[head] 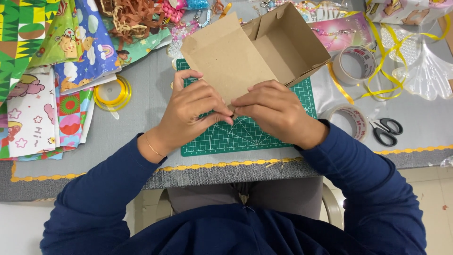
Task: The person assembles a small cardboard box, fills it with shredded paper and a packaged accessory, and then wraps the box in decorative patterned paper using tape and scissors.
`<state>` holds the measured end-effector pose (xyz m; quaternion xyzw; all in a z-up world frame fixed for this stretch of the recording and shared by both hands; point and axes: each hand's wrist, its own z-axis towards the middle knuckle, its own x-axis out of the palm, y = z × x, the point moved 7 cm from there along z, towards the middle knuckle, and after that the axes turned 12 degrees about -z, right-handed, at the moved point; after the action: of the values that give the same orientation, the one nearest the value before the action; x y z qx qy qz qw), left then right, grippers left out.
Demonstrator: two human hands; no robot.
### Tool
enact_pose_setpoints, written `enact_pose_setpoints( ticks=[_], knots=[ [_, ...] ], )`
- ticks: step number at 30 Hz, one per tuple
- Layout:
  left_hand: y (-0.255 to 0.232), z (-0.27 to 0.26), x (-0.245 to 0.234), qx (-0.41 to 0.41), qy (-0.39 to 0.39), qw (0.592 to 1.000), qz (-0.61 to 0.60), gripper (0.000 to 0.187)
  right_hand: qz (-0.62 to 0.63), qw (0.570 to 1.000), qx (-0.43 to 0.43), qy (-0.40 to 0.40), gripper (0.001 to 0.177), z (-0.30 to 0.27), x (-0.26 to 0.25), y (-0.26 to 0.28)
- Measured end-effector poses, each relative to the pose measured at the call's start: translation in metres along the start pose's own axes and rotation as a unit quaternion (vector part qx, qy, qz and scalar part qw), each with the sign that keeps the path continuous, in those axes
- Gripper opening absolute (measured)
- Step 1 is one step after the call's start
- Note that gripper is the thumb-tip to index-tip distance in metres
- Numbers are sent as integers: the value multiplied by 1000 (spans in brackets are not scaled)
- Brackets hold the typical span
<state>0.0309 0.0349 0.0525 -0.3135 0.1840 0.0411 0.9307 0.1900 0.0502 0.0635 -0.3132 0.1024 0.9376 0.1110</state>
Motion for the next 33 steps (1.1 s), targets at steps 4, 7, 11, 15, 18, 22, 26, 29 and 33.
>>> enact_pose_setpoints(
  ticks=[4,7,11,15,18,22,26,29,33],
  knots=[
    [-2,0,0,0,-1,1000,4,14,31,999,0,36,15,6,-7,-2],
    [-5,0,4,9,5,1000,9,13,53,997,19,59,13,6,-7,-6],
    [-7,-2,8,21,17,999,33,13,84,989,55,110,7,4,-1,-12],
    [-6,6,-12,35,92,983,155,72,84,977,-6,198,24,0,-3,-11],
    [11,14,-40,-9,188,971,150,106,93,975,-18,199,25,1,-11,-15],
    [22,7,-49,-5,217,932,291,90,109,968,-28,222,18,4,-17,-14],
    [10,12,-55,1,149,973,176,19,124,962,-26,243,12,7,-31,-23],
    [-6,14,-55,11,121,981,153,20,122,966,10,229,13,11,-52,-36],
    [-39,9,-32,91,102,980,147,18,67,970,85,219,30,7,-74,-60]
  ],
)
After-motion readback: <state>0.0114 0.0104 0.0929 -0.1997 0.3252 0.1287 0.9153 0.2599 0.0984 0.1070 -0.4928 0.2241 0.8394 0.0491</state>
